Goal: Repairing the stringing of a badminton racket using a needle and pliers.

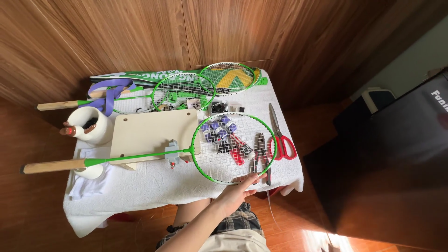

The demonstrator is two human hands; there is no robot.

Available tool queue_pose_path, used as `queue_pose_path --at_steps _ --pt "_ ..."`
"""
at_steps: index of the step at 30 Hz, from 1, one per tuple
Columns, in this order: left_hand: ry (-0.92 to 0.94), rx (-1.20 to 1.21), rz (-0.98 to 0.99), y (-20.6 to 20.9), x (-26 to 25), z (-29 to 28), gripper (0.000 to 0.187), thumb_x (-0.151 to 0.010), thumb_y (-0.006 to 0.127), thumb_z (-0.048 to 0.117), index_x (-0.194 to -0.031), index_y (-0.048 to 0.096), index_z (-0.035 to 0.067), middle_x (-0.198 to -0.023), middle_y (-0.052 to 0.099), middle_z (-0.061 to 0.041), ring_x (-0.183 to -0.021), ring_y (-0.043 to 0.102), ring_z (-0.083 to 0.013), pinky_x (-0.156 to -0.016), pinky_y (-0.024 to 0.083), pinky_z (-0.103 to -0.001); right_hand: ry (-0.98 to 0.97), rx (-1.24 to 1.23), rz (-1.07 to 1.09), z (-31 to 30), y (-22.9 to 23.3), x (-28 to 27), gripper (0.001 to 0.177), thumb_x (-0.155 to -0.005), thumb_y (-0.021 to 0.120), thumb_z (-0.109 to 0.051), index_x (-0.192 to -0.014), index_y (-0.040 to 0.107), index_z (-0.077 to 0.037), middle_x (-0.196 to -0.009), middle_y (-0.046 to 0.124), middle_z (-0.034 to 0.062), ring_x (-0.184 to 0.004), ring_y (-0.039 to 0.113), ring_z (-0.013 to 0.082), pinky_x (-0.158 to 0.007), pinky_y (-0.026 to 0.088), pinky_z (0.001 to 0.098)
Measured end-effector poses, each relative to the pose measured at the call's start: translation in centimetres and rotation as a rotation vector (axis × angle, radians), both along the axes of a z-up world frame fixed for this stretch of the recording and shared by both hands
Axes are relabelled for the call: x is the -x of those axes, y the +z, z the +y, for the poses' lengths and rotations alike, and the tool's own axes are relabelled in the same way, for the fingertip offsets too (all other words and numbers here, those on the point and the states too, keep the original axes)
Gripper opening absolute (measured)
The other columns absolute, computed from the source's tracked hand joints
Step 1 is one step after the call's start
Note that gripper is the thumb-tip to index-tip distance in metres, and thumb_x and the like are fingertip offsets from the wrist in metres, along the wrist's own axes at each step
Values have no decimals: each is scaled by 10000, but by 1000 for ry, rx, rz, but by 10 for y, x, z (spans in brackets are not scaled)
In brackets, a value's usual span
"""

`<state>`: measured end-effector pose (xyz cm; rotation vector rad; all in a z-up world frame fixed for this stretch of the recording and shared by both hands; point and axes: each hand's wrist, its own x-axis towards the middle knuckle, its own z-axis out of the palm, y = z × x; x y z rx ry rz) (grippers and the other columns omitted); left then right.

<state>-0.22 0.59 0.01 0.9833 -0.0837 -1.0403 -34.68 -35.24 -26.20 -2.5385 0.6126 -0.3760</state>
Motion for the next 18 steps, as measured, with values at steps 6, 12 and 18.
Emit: queue_pose_path --at_steps 6,12,18 --pt "12 -29 -26 -12 1 -2 499 -939 644 509 -1285 733 161 -1309 694 66 -1186 524 -76 -1017 411 -293 30 -85 -32 147 275 -210 294 -966 616 -208 -1231 701 -111 -1060 738 129 -844 706 252 -736 569 365" --pt "60 32 110 -16 1 5 421 -898 781 438 -1185 737 133 -1043 649 -44 -1003 628 -155 -809 513 -336 128 -404 208 229 282 -260 282 -1003 616 -265 -1163 678 -40 -907 741 151 -744 664 266 -710 538 348" --pt "99 -86 148 -2 0 3 476 -848 746 482 -1091 776 74 -1131 767 -45 -1031 697 -113 -839 605 -288 201 -76 -388 250 270 -250 208 -991 544 -169 -934 676 -18 -1277 627 142 -1116 563 278 -897 490 398"
